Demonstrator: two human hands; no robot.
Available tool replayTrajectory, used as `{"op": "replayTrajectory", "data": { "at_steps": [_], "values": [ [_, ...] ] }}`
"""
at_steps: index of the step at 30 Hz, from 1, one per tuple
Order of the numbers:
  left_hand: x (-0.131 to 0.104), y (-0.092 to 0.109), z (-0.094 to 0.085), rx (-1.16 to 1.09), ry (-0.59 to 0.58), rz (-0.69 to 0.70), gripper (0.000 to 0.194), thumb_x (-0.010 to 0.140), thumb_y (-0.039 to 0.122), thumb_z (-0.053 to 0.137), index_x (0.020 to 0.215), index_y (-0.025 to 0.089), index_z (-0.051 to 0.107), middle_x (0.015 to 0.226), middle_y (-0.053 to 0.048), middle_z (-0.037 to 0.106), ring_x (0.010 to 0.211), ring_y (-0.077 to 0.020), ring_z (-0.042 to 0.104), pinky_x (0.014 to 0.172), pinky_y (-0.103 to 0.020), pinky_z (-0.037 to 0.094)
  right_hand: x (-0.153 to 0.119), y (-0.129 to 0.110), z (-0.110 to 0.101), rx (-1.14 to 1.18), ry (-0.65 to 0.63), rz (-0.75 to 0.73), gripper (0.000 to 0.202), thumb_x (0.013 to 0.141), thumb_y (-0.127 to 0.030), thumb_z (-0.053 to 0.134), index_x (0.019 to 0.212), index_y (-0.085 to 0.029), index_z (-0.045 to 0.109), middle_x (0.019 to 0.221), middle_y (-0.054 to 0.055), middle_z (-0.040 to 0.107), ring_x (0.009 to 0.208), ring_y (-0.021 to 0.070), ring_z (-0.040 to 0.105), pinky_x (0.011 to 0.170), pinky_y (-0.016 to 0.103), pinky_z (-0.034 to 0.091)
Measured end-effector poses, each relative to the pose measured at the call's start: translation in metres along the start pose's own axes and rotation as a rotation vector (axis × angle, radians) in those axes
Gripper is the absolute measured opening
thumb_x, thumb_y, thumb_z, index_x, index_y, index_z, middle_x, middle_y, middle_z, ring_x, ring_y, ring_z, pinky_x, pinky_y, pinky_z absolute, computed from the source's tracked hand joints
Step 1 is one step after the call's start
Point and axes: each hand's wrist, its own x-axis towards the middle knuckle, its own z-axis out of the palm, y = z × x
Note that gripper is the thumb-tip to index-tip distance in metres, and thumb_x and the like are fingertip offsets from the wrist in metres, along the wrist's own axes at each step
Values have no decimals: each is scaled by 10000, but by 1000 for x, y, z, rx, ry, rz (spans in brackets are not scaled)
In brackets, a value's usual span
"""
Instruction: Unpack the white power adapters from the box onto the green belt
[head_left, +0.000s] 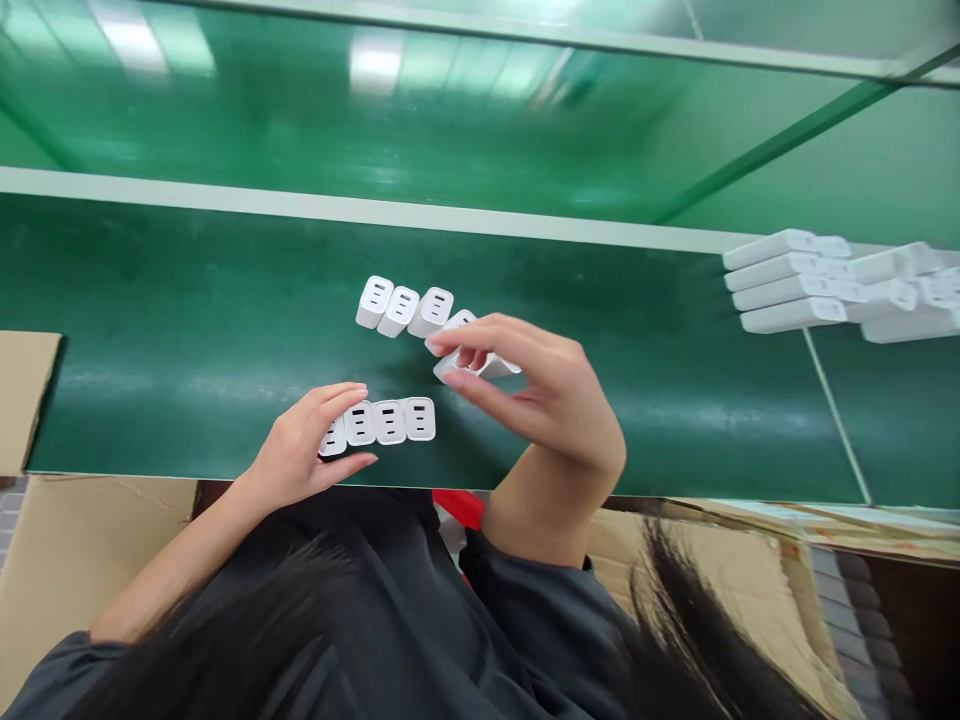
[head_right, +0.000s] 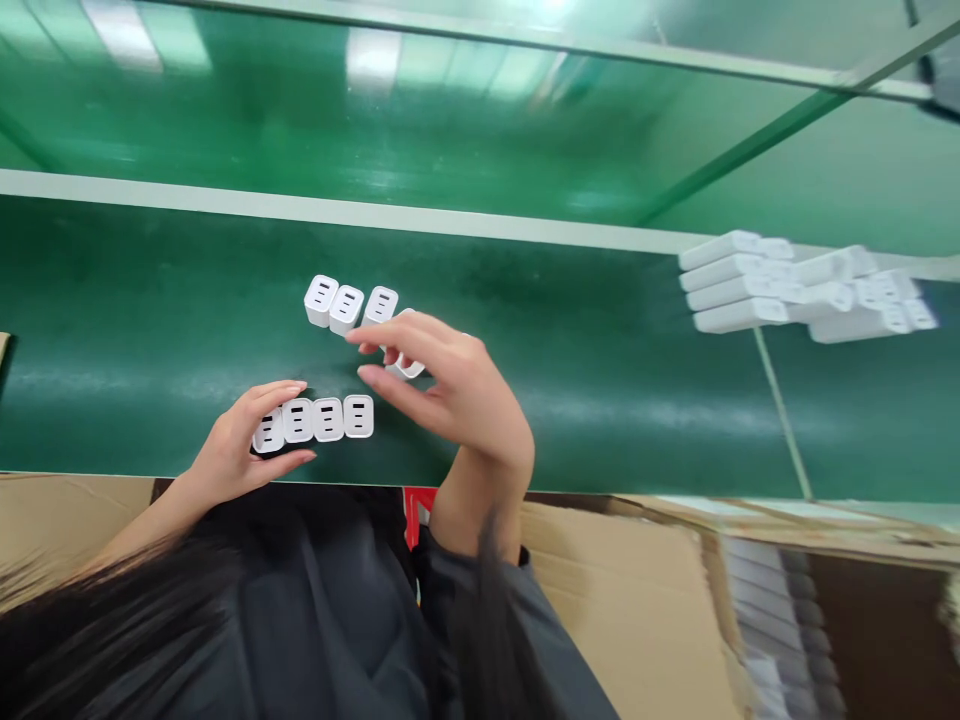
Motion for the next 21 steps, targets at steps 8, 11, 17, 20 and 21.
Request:
{"op": "replayTrajectory", "data": {
  "at_steps": [8,11,17,20,21],
  "values": [
    [21,17,-6,346,-82,148,603,880,489,651,1370,200,454,1318,-110,620,1197,-241,603,989,-383,524,3,12,2,-112,398,168,171,922,-335,577,994,-254,709,853,18,709,736,160,641,663,305,547],
    [32,27,-2,452,-119,143,629,889,573,591,1357,166,487,1307,-109,634,1142,-241,633,922,-369,536,4,17,3,-113,414,218,176,914,-342,576,999,-259,706,867,17,712,753,163,647,668,308,551],
    [41,32,9,528,-138,107,558,917,540,570,1315,150,543,1213,-74,688,955,-194,682,719,-329,521,3,27,-1,-150,504,314,196,912,-337,560,1006,-242,703,887,20,706,813,167,658,660,291,532],
    [40,29,11,514,-127,117,433,932,491,567,1235,183,600,1141,-42,717,860,-185,690,644,-330,498,2,31,-6,-173,529,403,247,932,-367,519,1048,-240,696,919,37,706,840,178,658,667,300,531],
    [40,27,12,502,-122,120,415,931,487,570,1217,189,608,1123,-38,723,849,-187,691,633,-331,496,1,32,-8,-177,519,433,265,935,-377,509,1064,-237,693,929,43,705,843,183,656,673,308,532]
  ]
}}
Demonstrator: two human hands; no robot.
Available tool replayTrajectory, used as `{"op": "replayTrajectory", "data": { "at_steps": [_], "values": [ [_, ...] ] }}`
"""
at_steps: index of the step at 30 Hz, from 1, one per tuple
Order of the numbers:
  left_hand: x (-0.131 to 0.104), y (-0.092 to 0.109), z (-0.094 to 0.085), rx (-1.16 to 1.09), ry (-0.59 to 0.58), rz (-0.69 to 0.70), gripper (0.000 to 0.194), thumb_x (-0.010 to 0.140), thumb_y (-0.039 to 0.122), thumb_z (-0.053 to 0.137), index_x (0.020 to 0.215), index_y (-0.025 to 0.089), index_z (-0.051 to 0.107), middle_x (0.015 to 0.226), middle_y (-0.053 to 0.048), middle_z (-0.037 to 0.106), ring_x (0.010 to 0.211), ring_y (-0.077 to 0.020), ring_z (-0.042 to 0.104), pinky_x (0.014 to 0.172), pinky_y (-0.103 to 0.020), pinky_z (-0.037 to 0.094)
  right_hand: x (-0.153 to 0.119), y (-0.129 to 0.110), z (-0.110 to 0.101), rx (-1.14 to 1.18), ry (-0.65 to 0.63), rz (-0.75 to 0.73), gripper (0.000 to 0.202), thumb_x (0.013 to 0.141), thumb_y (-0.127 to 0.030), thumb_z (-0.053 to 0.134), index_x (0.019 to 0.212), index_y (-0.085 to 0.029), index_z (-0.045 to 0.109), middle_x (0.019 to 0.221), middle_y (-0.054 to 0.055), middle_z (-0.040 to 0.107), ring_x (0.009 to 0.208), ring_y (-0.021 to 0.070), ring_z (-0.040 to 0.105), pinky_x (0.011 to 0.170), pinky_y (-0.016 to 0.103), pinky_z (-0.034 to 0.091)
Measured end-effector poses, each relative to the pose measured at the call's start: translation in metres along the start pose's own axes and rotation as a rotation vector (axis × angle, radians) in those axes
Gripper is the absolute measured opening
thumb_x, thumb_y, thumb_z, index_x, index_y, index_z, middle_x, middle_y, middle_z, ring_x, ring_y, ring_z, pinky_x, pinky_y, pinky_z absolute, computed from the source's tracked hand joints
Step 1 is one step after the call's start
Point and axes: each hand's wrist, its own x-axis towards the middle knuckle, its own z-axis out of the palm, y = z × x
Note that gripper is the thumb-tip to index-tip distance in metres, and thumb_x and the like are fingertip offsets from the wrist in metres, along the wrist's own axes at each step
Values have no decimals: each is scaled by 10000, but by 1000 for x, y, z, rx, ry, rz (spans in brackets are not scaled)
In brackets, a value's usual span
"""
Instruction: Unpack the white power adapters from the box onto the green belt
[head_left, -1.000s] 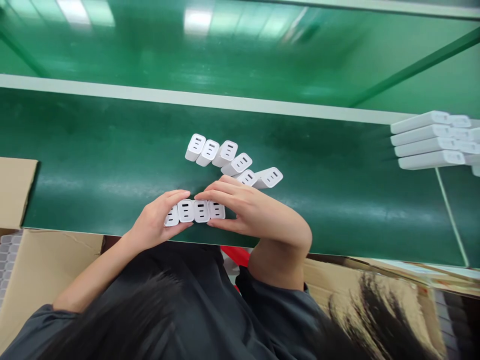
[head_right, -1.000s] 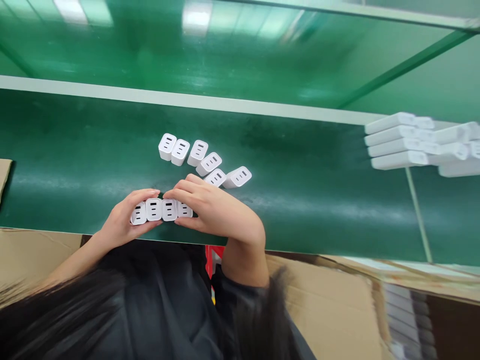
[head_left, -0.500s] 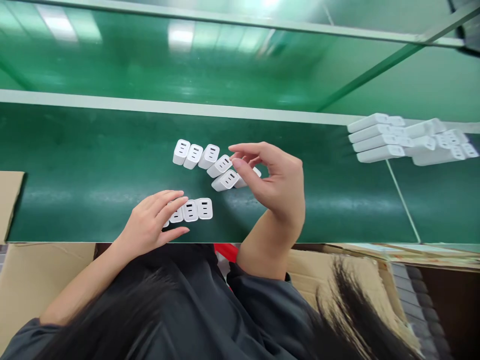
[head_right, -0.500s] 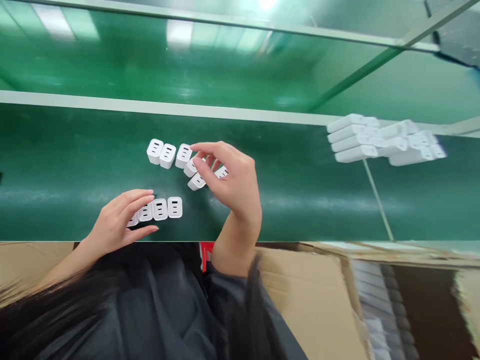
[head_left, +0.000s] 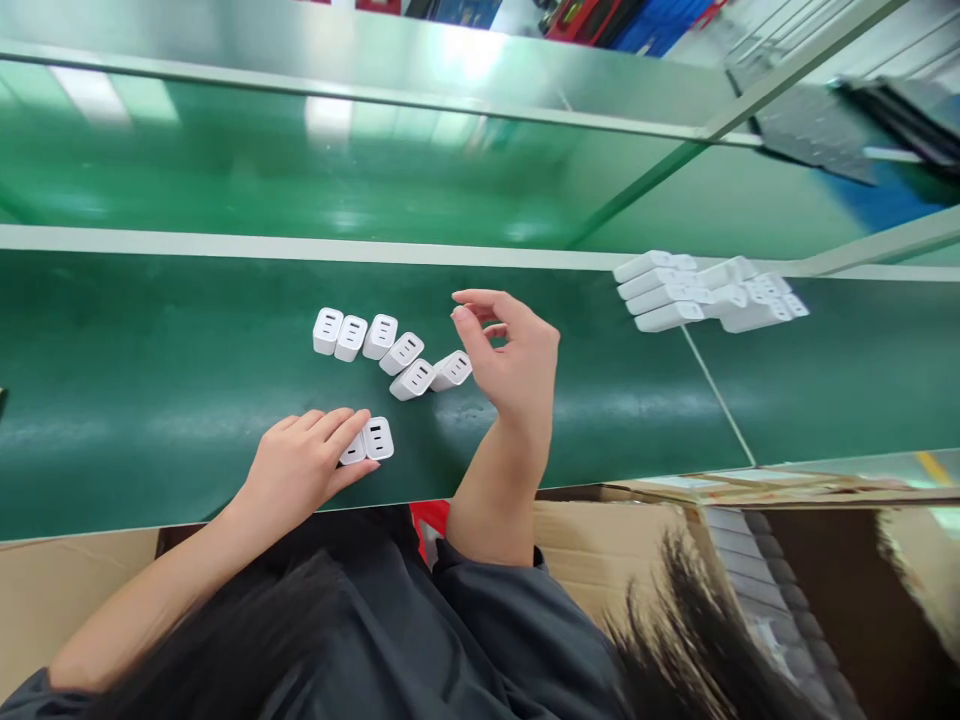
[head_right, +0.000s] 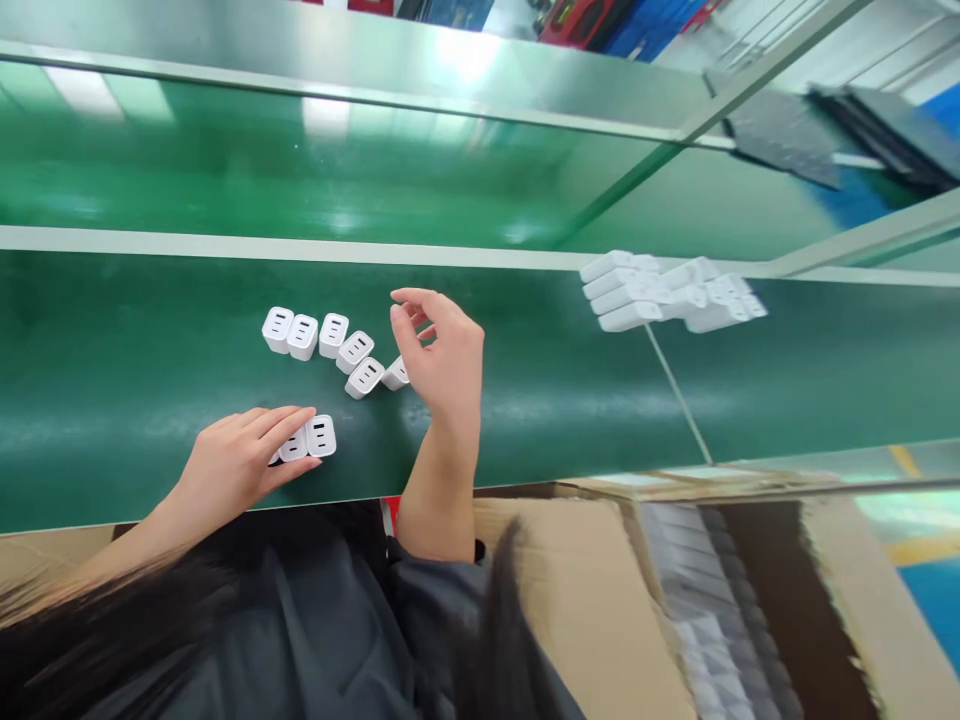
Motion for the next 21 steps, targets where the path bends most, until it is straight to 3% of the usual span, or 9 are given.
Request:
{"op": "replayTrajectory", "data": {
  "at_steps": [3,6,9,12,16,21],
  "values": [
    [-1,-3,2,-28,12,2,403,920,487,588,1208,207,612,1106,-42,728,855,-202,696,626,-331,501,1,6,-6,-56,-101,59,305,936,-417,501,1062,-217,693,954,65,701,852,202,644,705,339,532],
    [0,-5,-2,-44,-22,11,411,918,499,588,1220,221,608,1131,-49,720,880,-214,698,662,-335,518,0,13,-14,-118,-280,117,355,941,-485,492,1037,-212,698,1041,82,693,958,232,628,757,364,529],
    [4,-10,-12,-67,-56,49,554,880,616,576,1256,210,589,1197,-73,694,995,-254,683,819,-384,546,-5,18,-23,-165,-501,154,472,875,-577,582,1201,-242,650,1206,75,651,1125,265,582,816,376,534],
    [15,-24,-24,-63,-13,29,636,843,669,583,1289,216,571,1267,-87,656,1138,-300,626,969,-449,515,-8,17,-28,-194,-676,144,639,796,-591,679,1344,-284,559,1345,54,579,1210,274,540,866,380,537],
    [38,-54,-31,-25,-1,-81,527,894,525,599,1332,237,536,1354,-94,582,1246,-306,548,1036,-482,491,-10,12,-25,-199,-751,91,694,784,-443,725,1418,-300,482,1342,50,572,1191,265,550,925,401,522],
    [73,-85,-19,-138,-131,-165,691,850,547,645,1436,267,411,1487,-88,442,1365,-298,427,1061,-493,485,-11,2,-15,-222,-748,32,936,774,-427,738,1558,-280,248,1425,83,492,1267,287,504,989,440,502]
  ]
}}
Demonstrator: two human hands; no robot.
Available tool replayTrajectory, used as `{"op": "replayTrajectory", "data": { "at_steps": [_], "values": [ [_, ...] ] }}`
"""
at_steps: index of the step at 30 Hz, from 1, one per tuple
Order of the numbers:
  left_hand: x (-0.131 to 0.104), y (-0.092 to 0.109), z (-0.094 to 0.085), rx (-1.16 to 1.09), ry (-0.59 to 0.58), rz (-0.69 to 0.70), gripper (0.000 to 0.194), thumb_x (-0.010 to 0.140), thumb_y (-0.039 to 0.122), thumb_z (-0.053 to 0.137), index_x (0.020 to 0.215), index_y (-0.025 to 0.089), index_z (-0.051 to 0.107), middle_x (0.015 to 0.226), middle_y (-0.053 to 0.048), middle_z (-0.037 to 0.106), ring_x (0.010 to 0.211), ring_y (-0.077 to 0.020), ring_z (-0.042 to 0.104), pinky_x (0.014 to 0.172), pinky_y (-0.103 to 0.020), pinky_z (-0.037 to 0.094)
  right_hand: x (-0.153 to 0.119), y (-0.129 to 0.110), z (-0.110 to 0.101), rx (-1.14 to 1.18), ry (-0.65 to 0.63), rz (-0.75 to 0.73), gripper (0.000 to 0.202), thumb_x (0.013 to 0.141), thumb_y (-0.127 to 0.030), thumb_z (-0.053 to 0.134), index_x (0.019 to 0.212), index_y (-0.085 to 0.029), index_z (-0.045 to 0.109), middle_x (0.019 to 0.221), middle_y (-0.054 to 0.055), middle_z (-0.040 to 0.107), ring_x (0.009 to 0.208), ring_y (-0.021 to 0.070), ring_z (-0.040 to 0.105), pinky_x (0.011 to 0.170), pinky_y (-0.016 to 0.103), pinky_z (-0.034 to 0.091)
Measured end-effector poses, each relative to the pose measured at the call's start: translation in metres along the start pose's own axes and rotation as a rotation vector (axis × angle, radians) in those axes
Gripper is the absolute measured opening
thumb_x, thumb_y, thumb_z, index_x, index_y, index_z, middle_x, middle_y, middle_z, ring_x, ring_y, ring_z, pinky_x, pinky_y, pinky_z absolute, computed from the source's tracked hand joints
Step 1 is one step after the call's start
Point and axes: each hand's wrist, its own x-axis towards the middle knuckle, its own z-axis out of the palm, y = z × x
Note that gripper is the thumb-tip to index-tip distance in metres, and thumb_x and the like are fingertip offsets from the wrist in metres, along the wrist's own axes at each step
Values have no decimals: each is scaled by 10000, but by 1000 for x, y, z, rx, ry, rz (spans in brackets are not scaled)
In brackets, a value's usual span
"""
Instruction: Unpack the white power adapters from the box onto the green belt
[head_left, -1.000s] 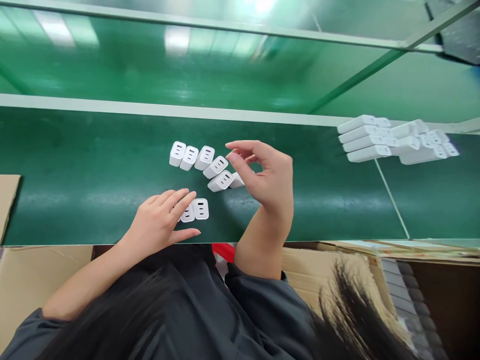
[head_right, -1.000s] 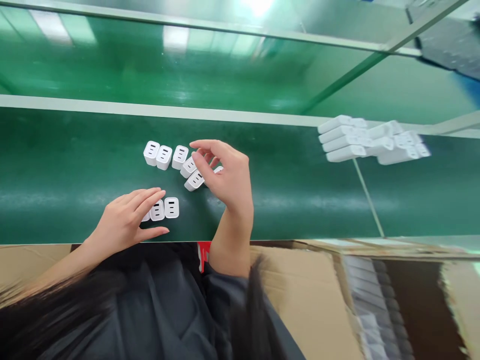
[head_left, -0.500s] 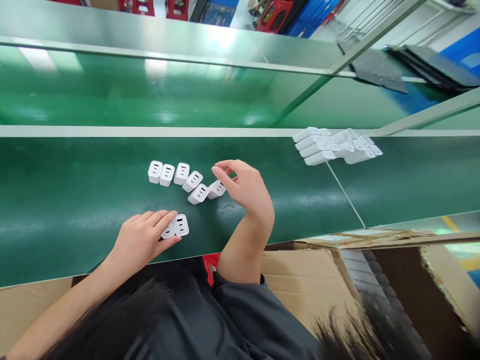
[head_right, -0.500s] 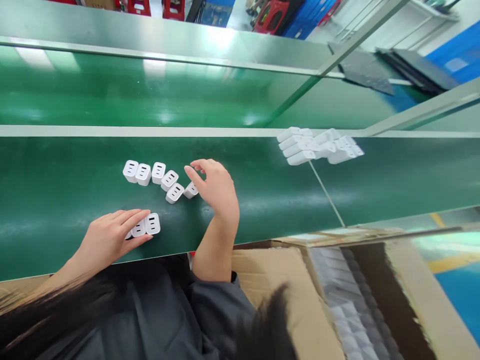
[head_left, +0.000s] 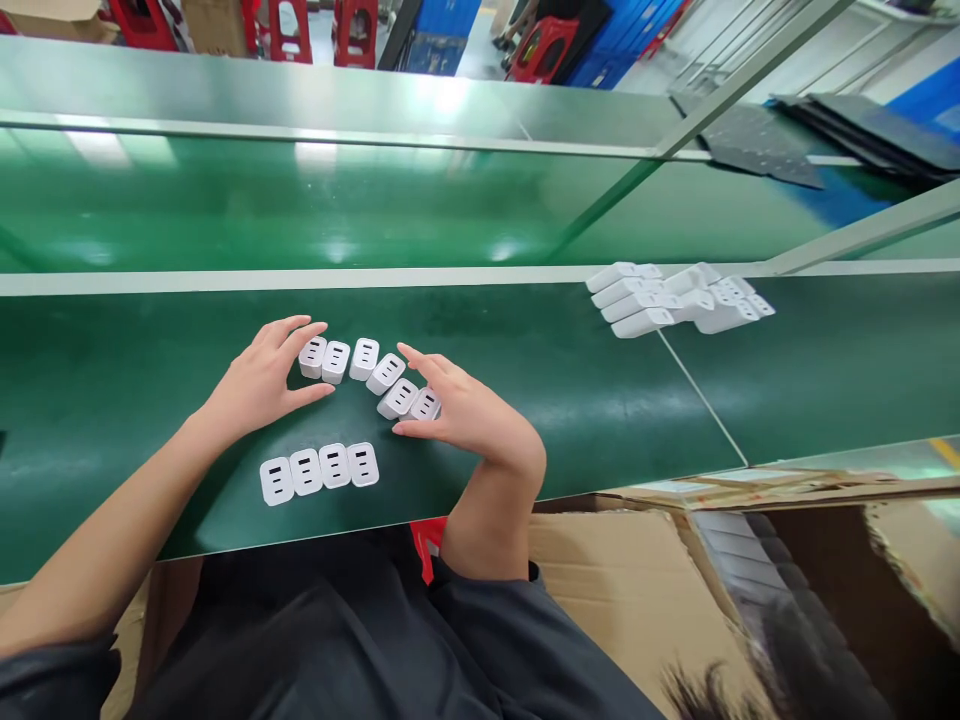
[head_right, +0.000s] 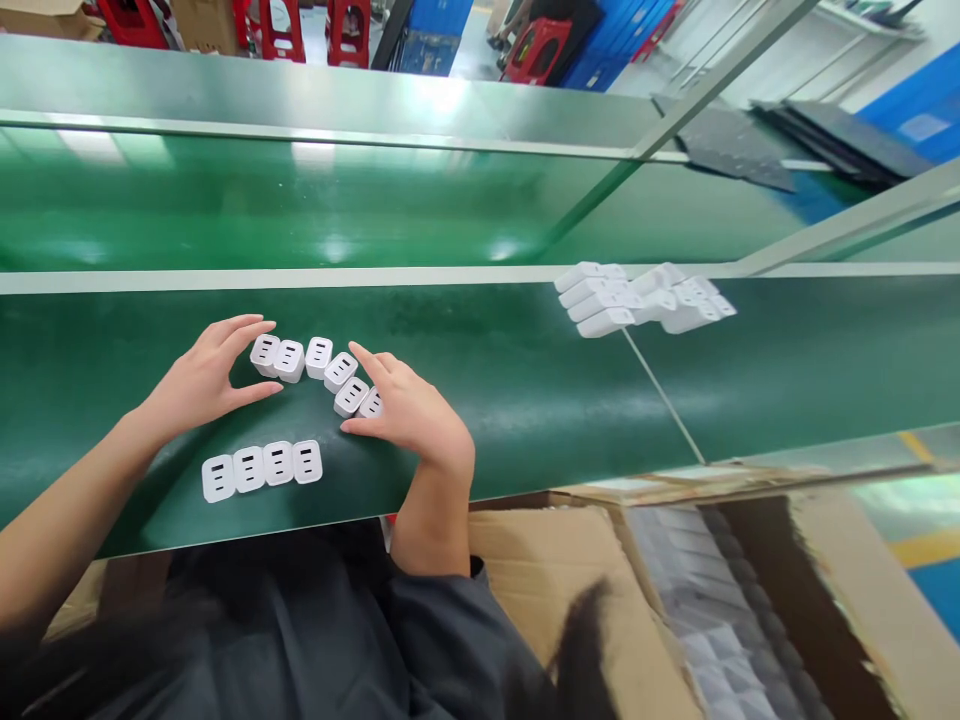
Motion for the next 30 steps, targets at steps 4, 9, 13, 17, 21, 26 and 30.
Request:
{"op": "replayTrajectory", "data": {
  "at_steps": [4,9,13,17,21,26,30],
  "values": [
    [27,-3,11,10,-80,126,803,809,585,679,1469,238,379,1528,-114,394,1399,-310,381,1106,-499,431,8,-9,10,-118,69,1,918,809,-507,689,1562,-251,231,1464,119,446,1337,330,437,938,465,534],
    [50,4,23,93,-131,296,750,835,630,621,1439,224,439,1435,-113,520,1301,-287,493,1015,-405,475,15,-10,16,-229,155,-14,586,898,-464,596,1422,-241,454,1334,116,566,1224,314,517,835,419,563],
    [54,1,30,93,-162,269,595,897,655,496,1328,247,544,1235,-73,662,1064,-244,625,817,-319,501,19,-9,15,-233,151,-14,474,927,-421,575,1358,-233,510,1229,100,624,1141,281,558,780,373,557],
    [45,-7,29,74,-161,302,586,901,690,446,1237,234,599,1108,-68,702,958,-229,647,767,-310,484,22,-12,15,-194,142,-59,384,945,-392,557,1294,-233,560,1179,90,646,1080,263,582,764,362,547],
    [29,-12,19,80,-160,281,625,876,706,480,1258,224,590,1146,-81,689,1005,-249,648,799,-334,503,23,-14,16,-113,123,-145,496,928,-458,574,1367,-236,509,1239,84,619,1140,262,563,857,402,544],
    [9,-23,4,54,-108,241,767,822,711,568,1409,226,469,1336,-118,593,1193,-287,574,975,-410,494,19,-3,9,-17,12,-196,782,804,-527,699,1484,-308,381,1415,72,496,1311,293,446,1027,480,472],
    [-2,-36,4,-32,-86,146,827,799,714,596,1458,260,387,1412,-109,525,1261,-286,528,1009,-420,491,18,2,5,6,-56,-153,761,799,-381,697,1486,-303,379,1346,75,537,1271,278,483,1026,456,466]
  ]
}}
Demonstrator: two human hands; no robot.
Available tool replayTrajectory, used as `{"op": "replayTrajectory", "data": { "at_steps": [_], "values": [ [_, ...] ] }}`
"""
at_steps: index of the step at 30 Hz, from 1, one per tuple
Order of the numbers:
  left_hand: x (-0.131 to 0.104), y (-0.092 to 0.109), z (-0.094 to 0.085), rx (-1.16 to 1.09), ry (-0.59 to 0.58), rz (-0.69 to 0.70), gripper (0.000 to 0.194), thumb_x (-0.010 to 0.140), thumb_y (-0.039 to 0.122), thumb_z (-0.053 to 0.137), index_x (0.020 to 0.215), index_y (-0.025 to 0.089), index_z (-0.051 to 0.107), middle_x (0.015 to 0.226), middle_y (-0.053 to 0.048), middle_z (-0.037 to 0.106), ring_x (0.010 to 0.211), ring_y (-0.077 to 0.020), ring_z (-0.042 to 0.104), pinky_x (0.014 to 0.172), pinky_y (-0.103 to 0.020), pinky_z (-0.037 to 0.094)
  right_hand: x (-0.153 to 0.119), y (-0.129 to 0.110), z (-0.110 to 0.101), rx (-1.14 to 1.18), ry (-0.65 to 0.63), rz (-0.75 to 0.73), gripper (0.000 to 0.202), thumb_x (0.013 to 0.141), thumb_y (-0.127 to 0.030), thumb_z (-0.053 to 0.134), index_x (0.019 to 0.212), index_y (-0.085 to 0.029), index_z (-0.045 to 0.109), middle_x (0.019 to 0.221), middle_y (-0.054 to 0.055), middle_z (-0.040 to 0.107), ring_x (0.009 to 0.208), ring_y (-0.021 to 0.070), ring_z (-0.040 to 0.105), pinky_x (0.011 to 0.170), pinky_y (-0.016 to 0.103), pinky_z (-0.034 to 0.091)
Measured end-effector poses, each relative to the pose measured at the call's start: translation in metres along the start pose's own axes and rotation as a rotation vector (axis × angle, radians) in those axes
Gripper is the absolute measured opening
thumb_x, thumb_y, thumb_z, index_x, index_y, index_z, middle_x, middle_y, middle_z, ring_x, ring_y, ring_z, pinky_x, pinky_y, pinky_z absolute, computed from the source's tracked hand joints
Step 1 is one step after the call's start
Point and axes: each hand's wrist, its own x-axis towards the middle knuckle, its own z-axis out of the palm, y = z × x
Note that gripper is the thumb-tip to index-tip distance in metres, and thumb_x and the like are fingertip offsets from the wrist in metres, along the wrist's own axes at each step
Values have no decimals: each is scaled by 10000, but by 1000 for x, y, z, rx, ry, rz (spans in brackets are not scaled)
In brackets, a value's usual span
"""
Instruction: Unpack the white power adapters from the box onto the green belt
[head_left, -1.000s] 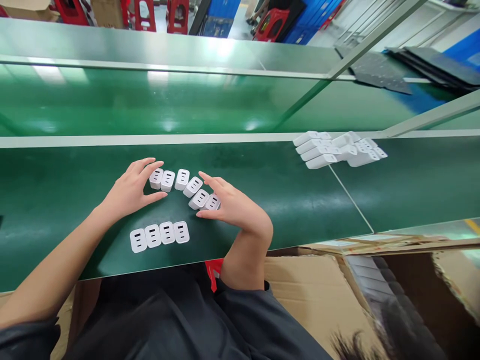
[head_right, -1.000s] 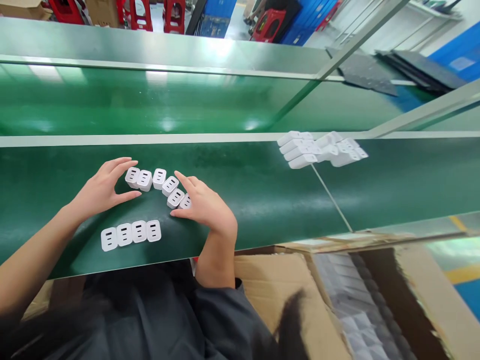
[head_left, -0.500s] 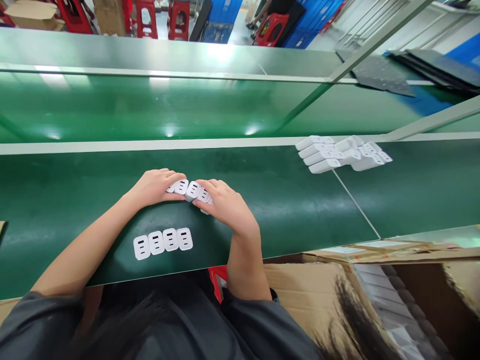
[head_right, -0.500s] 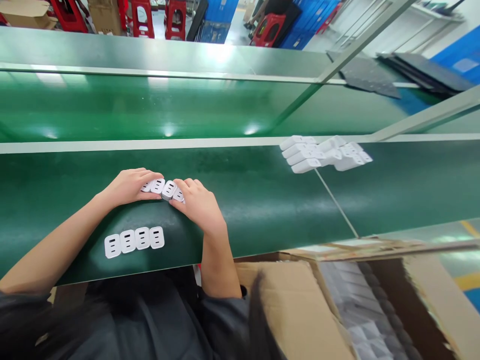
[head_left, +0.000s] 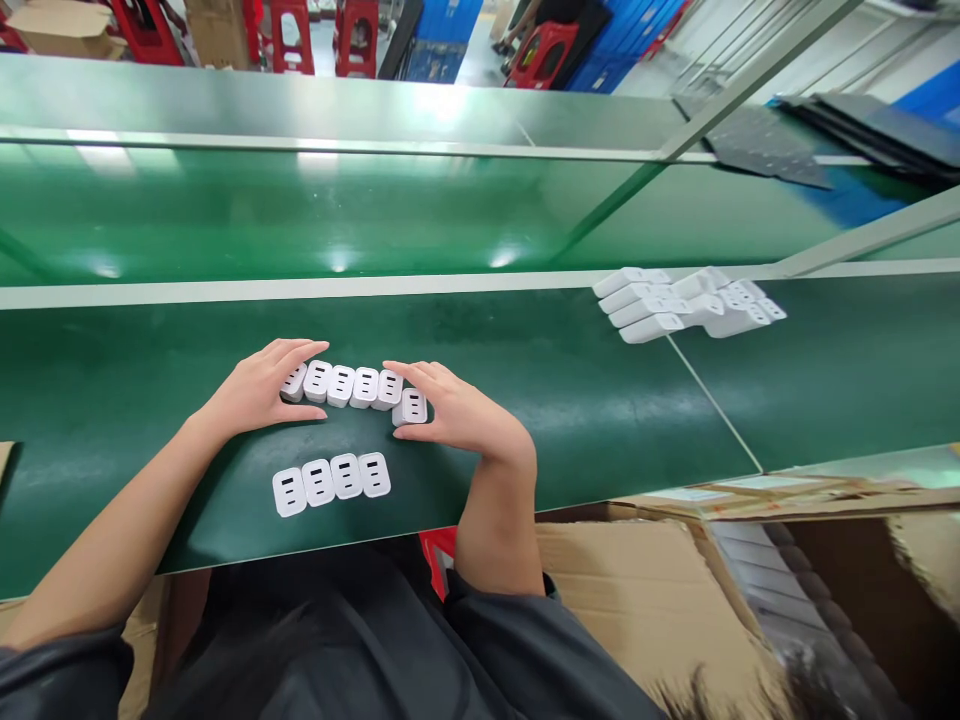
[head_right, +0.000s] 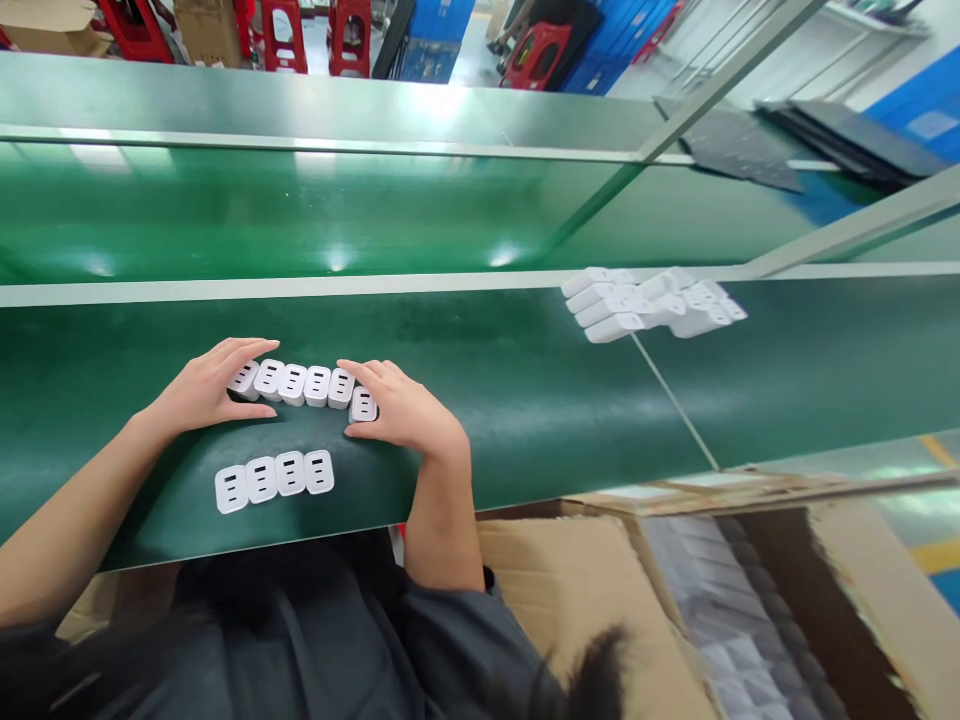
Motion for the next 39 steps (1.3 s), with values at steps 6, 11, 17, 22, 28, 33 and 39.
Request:
{"op": "replayTrajectory", "data": {
  "at_steps": [6,11,17,22,28,33,39],
  "values": [
    [-2,-10,10,-118,-20,-54,795,798,701,608,1434,270,400,1370,-84,565,1199,-264,577,987,-394,500,5,-1,2,-15,47,-3,582,826,-363,671,1368,-237,502,1221,69,608,1149,256,538,952,411,486],
    [-5,-13,2,-152,-37,-84,858,780,668,654,1475,279,336,1369,-77,570,1217,-255,569,995,-375,490,7,-2,3,-29,67,-19,507,836,-364,660,1312,-247,532,1218,64,619,1129,264,547,945,412,481],
    [-9,-17,-14,-225,-169,-135,893,771,622,679,1508,314,279,1373,-49,571,1248,-257,541,1064,-401,431,7,0,5,-44,64,-2,546,835,-377,660,1342,-233,515,1263,73,605,1168,265,536,977,404,472],
    [-10,-23,-15,-335,-202,-150,842,786,552,692,1496,341,290,1391,-10,559,1269,-233,520,1088,-377,404,8,3,7,-60,53,15,537,833,-390,646,1338,-257,520,1261,63,603,1160,267,547,958,397,487],
    [-8,-24,-10,-303,-153,-143,605,831,492,653,1369,264,494,1337,-36,601,1176,-232,565,1017,-363,425,9,3,8,-61,36,29,529,847,-422,623,1338,-259,516,1262,71,602,1160,281,546,969,424,482],
    [-5,-23,-8,-283,-153,-116,493,826,494,653,1241,239,576,1267,-32,638,1104,-230,584,967,-360,428,10,5,9,-67,36,24,525,856,-450,613,1337,-261,519,1275,70,598,1162,285,546,959,432,491],
    [-5,-24,-7,-271,-149,-105,484,819,516,649,1207,233,584,1246,-42,644,1095,-243,585,949,-374,433,11,9,12,-86,40,16,543,857,-472,622,1348,-269,510,1267,73,601,1161,290,556,956,447,509]
  ]
}}
